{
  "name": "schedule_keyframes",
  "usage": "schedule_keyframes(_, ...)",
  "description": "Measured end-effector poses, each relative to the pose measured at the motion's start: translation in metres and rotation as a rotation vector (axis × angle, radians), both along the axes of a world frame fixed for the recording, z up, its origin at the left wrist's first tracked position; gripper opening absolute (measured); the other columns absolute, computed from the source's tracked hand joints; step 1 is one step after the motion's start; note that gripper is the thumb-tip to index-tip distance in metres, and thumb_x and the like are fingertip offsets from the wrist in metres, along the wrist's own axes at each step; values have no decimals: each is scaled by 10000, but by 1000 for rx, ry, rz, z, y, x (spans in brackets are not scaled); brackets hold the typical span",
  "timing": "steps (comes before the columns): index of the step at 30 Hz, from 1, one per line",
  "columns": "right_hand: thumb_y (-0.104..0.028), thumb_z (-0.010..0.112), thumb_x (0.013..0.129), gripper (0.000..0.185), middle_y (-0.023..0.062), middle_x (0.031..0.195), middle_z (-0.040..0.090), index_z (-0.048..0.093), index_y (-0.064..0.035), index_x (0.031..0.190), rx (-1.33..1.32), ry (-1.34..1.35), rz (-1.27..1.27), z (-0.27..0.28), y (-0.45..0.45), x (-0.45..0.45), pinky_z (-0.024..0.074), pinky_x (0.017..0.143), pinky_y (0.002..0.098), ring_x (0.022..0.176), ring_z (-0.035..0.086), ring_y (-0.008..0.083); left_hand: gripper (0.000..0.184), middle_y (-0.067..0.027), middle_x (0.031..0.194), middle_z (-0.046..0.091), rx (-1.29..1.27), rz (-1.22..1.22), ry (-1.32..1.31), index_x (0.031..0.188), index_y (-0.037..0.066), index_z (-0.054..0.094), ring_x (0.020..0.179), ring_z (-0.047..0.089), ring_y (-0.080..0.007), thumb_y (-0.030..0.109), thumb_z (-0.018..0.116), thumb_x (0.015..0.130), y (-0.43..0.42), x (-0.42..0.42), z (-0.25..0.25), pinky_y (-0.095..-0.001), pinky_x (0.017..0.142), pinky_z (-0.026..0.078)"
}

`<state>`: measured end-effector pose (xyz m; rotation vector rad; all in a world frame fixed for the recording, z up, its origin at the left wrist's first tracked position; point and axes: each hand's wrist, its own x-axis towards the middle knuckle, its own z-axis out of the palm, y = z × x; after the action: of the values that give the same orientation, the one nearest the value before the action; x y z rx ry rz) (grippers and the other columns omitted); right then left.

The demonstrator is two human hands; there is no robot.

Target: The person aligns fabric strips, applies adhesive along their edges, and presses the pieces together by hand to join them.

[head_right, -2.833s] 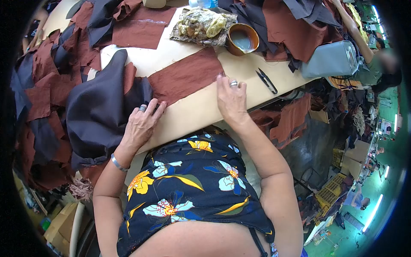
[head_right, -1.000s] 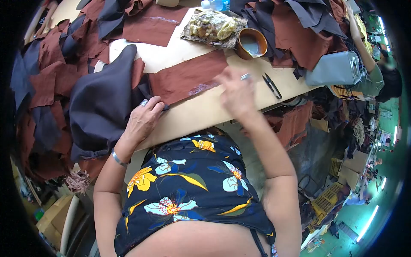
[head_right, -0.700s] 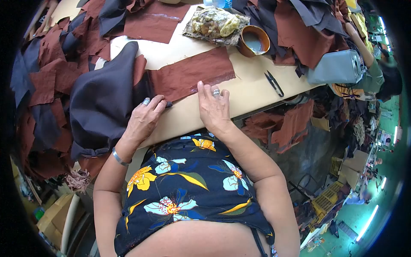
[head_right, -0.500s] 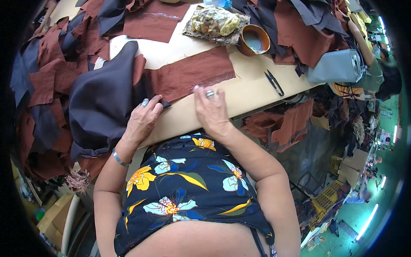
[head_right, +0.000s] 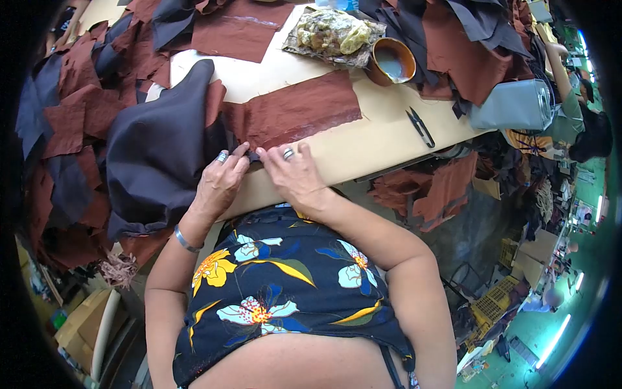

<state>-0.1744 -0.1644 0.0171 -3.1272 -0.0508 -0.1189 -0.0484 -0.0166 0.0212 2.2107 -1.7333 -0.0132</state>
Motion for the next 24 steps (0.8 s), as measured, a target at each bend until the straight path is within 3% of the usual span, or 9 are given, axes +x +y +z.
schedule_keyframes(8,-172,503,823,404,51,993,495,546,-202,1223,25,-14,38,11,-22,8,331,873,438,976,509,203,112,-143,1126,602,7,-11,3,861,29,522,767,608,-286,31,550,753,0,-1,-1,-357,706,523)
schedule_keyframes(20,-209,519,813,339,28,978,522,589,-195,1144,97,-3,40,6,-20,13,345,825,425,970,504,197,110,-177,1180,563,37,-11,37,879,30,513,848,599,-279,52,531,774,0,1,-5,-356,766,511)
schedule_keyframes(23,-176,541,791,384,30,965,524,572,-203,1172,143,0,80,18,-30,11,345,810,425,947,511,204,136,-173,1102,571,-13,-21,35,897,33,495,800,612,-287,61,547,774,-6,2,12,-372,719,518)
schedule_keyframes(24,-159,549,782,406,32,962,524,566,-207,1185,154,10,102,25,-35,9,344,803,426,939,513,207,139,-165,1069,569,128,26,49,901,36,488,780,615,-293,71,550,782,-6,4,19,-384,702,517)
